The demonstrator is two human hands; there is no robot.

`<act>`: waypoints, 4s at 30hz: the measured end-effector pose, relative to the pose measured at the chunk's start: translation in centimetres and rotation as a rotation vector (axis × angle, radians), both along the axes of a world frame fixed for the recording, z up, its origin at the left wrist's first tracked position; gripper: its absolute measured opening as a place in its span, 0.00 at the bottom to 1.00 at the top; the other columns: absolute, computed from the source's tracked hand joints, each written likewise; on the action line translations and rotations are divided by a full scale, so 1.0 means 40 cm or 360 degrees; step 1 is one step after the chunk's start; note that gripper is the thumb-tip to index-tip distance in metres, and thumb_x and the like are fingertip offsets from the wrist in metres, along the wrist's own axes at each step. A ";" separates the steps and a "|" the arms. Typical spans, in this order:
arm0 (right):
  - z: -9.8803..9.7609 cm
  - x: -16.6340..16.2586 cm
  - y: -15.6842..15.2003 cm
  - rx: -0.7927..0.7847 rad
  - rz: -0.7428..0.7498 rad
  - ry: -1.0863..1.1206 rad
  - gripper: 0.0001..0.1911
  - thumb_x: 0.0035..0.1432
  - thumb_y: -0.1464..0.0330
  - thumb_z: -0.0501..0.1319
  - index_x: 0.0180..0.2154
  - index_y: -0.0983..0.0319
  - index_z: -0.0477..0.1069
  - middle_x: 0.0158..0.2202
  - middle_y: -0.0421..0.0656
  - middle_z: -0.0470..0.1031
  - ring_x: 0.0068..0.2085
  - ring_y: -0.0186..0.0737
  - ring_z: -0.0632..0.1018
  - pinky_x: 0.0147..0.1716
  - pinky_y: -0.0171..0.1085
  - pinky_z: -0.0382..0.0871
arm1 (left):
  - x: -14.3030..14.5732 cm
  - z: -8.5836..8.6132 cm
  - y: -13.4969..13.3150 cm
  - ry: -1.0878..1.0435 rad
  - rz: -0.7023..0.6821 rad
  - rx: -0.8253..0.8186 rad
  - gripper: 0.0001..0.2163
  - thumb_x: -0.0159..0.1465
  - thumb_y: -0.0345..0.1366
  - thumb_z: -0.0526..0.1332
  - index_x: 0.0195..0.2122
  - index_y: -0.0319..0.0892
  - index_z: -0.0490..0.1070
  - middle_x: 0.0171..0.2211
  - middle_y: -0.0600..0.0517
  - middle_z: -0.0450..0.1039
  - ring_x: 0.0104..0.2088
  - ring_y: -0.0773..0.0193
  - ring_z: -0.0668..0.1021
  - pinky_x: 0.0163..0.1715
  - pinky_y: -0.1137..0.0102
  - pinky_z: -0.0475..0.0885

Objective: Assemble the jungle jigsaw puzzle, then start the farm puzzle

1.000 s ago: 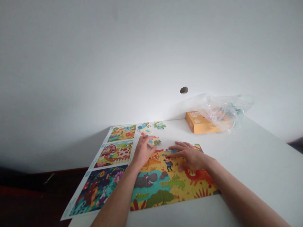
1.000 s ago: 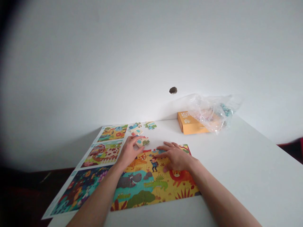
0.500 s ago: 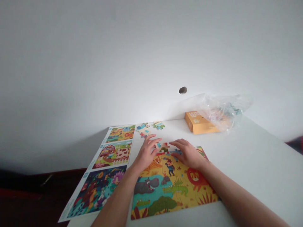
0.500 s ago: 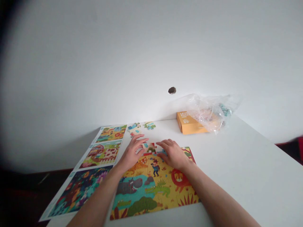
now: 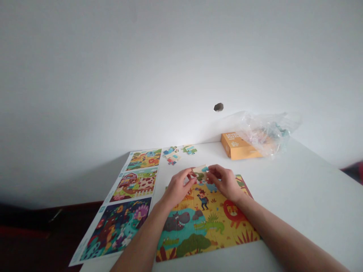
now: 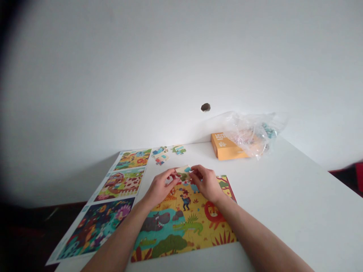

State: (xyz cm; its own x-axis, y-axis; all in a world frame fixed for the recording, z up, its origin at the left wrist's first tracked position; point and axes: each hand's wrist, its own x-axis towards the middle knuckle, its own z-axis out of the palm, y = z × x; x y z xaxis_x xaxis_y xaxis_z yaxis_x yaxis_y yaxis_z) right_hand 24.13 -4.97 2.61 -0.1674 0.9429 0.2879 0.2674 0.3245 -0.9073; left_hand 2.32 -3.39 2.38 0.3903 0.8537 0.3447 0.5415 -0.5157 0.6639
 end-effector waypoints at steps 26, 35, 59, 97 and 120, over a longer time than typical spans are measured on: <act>0.008 0.078 0.055 -0.0274 -0.0131 0.0508 0.23 0.52 0.57 0.66 0.46 0.59 0.65 0.24 0.36 0.73 0.26 0.36 0.75 0.22 0.32 0.68 | 0.005 0.042 -0.015 0.0613 -0.0518 -0.0254 0.19 0.55 0.37 0.71 0.48 0.55 0.75 0.59 0.57 0.68 0.58 0.52 0.63 0.57 0.55 0.55; 0.008 0.143 0.089 -0.0386 -0.0270 0.0366 0.21 0.49 0.55 0.67 0.39 0.64 0.70 0.24 0.39 0.75 0.18 0.28 0.64 0.15 0.30 0.56 | -0.003 0.040 -0.016 0.0529 -0.0534 -0.0214 0.17 0.55 0.34 0.71 0.45 0.57 0.76 0.57 0.56 0.71 0.58 0.52 0.65 0.58 0.53 0.56; -0.021 0.047 0.022 -0.0188 0.0271 -0.0205 0.12 0.57 0.64 0.62 0.44 0.61 0.72 0.27 0.38 0.75 0.28 0.34 0.73 0.28 0.32 0.65 | 0.021 0.015 -0.024 0.0336 -0.0150 -0.0079 0.25 0.60 0.33 0.65 0.59 0.53 0.66 0.37 0.52 0.71 0.43 0.58 0.72 0.50 0.62 0.67; -0.020 0.040 0.022 -0.0112 0.0201 -0.0455 0.16 0.59 0.67 0.58 0.48 0.61 0.74 0.30 0.40 0.76 0.27 0.34 0.72 0.30 0.34 0.65 | -0.069 -0.039 0.059 0.0706 0.0893 0.0136 0.24 0.64 0.45 0.58 0.61 0.48 0.61 0.53 0.44 0.72 0.54 0.41 0.66 0.52 0.46 0.61; -0.023 0.057 0.031 0.0007 -0.0503 -0.0117 0.13 0.59 0.64 0.56 0.39 0.63 0.75 0.21 0.39 0.73 0.23 0.34 0.73 0.26 0.32 0.65 | -0.083 -0.044 0.075 0.0767 0.0798 0.0210 0.18 0.62 0.41 0.61 0.53 0.47 0.71 0.49 0.48 0.75 0.53 0.47 0.68 0.53 0.55 0.63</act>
